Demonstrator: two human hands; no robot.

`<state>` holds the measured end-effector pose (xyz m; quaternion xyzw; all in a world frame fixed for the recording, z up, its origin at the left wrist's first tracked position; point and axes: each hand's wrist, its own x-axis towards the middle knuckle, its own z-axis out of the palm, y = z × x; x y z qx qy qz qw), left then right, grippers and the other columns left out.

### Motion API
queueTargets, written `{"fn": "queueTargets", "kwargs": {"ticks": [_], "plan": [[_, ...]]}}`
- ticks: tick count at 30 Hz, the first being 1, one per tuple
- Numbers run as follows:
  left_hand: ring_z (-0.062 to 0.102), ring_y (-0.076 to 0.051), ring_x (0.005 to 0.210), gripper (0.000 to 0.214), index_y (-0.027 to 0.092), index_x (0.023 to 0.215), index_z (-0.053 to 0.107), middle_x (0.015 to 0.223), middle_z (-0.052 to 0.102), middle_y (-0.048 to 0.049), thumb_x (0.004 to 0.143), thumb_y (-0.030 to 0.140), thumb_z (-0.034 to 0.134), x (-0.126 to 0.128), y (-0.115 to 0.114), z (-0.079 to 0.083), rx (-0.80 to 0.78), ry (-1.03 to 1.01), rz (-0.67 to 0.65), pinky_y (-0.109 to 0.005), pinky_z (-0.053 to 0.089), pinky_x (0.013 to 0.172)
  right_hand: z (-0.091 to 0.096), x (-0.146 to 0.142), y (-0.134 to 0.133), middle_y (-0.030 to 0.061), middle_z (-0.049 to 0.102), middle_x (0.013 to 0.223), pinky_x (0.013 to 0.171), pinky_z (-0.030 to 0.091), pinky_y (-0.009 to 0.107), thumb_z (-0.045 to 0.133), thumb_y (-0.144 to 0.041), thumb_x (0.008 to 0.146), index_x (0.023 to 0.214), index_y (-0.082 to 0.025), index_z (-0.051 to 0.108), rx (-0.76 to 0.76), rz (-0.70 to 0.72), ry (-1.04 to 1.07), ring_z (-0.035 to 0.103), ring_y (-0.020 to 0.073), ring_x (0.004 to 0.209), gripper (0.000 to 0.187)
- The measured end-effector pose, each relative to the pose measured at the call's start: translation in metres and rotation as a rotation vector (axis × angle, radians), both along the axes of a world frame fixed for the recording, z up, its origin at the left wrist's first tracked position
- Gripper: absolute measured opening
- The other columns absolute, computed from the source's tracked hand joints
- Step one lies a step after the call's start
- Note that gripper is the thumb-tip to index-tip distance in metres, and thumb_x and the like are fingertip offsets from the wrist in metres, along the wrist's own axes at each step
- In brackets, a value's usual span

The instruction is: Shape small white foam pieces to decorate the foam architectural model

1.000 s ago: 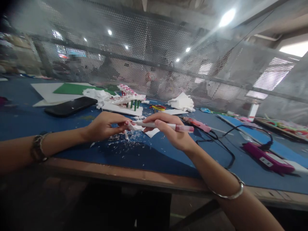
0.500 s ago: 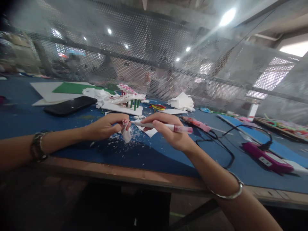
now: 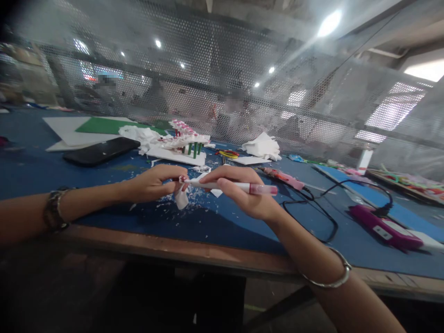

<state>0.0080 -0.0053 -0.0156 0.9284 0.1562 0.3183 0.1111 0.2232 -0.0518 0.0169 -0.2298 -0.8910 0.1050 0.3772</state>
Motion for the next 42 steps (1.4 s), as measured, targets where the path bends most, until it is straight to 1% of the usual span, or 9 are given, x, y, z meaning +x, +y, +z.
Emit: {"fn": "queueTargets", "kwargs": {"ticks": [4, 7, 10, 13, 18, 21, 25, 31, 42], "plan": [[0.044, -0.008, 0.053, 0.019, 0.015, 0.064, 0.049, 0.057, 0.050, 0.0014, 0.076, 0.013, 0.035, 0.0009, 0.0012, -0.0001, 0.045, 0.015, 0.042, -0.018, 0.034, 0.052, -0.0002, -0.0003, 0.0003, 0.0013, 0.067, 0.081, 0.066, 0.047, 0.023, 0.040, -0.024, 0.083, 0.086, -0.022, 0.064, 0.008, -0.011, 0.011, 0.060, 0.0115, 0.076, 0.024], [0.040, -0.007, 0.049, 0.020, 0.015, 0.060, 0.047, 0.053, 0.046, 0.0027, 0.076, 0.013, 0.036, 0.0020, 0.0009, 0.0000, 0.122, 0.013, 0.071, -0.018, 0.031, 0.048, -0.0006, -0.0007, 0.0006, 0.0008, 0.067, 0.082, 0.067, 0.047, 0.023, 0.040, -0.023, 0.083, 0.086, -0.022, 0.064, 0.001, 0.002, -0.017, 0.060, 0.0118, 0.077, 0.024], [0.037, -0.007, 0.048, 0.022, 0.015, 0.057, 0.045, 0.052, 0.042, 0.0033, 0.077, 0.013, 0.037, 0.0027, 0.0000, 0.0004, 0.199, 0.002, 0.096, -0.018, 0.029, 0.047, -0.0002, -0.0010, 0.0003, 0.0009, 0.067, 0.081, 0.066, 0.047, 0.023, 0.040, -0.023, 0.083, 0.086, -0.022, 0.064, 0.020, -0.049, 0.000, 0.060, 0.0117, 0.076, 0.024], [0.036, -0.007, 0.047, 0.021, 0.015, 0.057, 0.047, 0.051, 0.041, 0.0033, 0.076, 0.013, 0.039, 0.0027, -0.0006, 0.0003, 0.273, 0.010, 0.109, -0.018, 0.027, 0.046, 0.0006, -0.0013, -0.0003, 0.0006, 0.067, 0.080, 0.065, 0.047, 0.022, 0.040, -0.023, 0.083, 0.085, -0.022, 0.063, 0.030, -0.028, -0.008, 0.060, 0.0111, 0.075, 0.024], [0.034, -0.008, 0.047, 0.019, 0.015, 0.053, 0.045, 0.049, 0.038, 0.0040, 0.071, 0.011, 0.040, 0.0018, 0.0000, -0.0014, 0.334, -0.001, 0.155, -0.019, 0.027, 0.046, 0.0014, -0.0017, -0.0009, 0.0005, 0.068, 0.080, 0.064, 0.047, 0.023, 0.039, -0.022, 0.082, 0.084, -0.022, 0.063, 0.025, -0.054, -0.009, 0.061, 0.0110, 0.074, 0.024], [0.036, -0.009, 0.049, 0.018, 0.016, 0.056, 0.048, 0.051, 0.040, 0.0028, 0.071, 0.012, 0.038, 0.0004, 0.0004, -0.0016, 0.380, 0.013, 0.170, -0.020, 0.029, 0.048, 0.0017, -0.0015, -0.0010, 0.0000, 0.068, 0.080, 0.065, 0.048, 0.023, 0.040, -0.022, 0.082, 0.083, -0.022, 0.063, 0.013, -0.024, -0.043, 0.061, 0.0111, 0.075, 0.024], [0.039, -0.009, 0.050, 0.017, 0.015, 0.064, 0.053, 0.055, 0.044, 0.0019, 0.070, 0.012, 0.038, -0.0009, 0.0003, -0.0011, 0.382, 0.020, 0.164, -0.019, 0.030, 0.048, 0.0018, -0.0011, -0.0010, 0.0003, 0.068, 0.081, 0.066, 0.048, 0.023, 0.039, -0.022, 0.082, 0.083, -0.022, 0.063, 0.011, -0.042, -0.029, 0.061, 0.0114, 0.075, 0.024], [0.037, -0.008, 0.048, 0.017, 0.014, 0.062, 0.055, 0.051, 0.041, 0.0029, 0.070, 0.012, 0.040, 0.0001, -0.0014, -0.0022, 0.431, 0.014, 0.172, -0.019, 0.030, 0.047, 0.0013, -0.0010, -0.0005, 0.0004, 0.067, 0.082, 0.066, 0.047, 0.021, 0.039, -0.021, 0.083, 0.086, -0.021, 0.063, 0.005, -0.010, -0.057, 0.061, 0.0103, 0.076, 0.024], [0.040, -0.008, 0.049, 0.016, 0.014, 0.069, 0.059, 0.056, 0.049, 0.0014, 0.072, 0.012, 0.043, -0.0024, -0.0002, -0.0034, 0.411, 0.001, 0.156, -0.018, 0.032, 0.048, 0.0028, -0.0003, 0.0000, 0.0008, 0.067, 0.081, 0.067, 0.047, 0.020, 0.039, -0.021, 0.083, 0.085, -0.021, 0.063, 0.025, 0.008, -0.079, 0.060, 0.0093, 0.076, 0.024]]}}
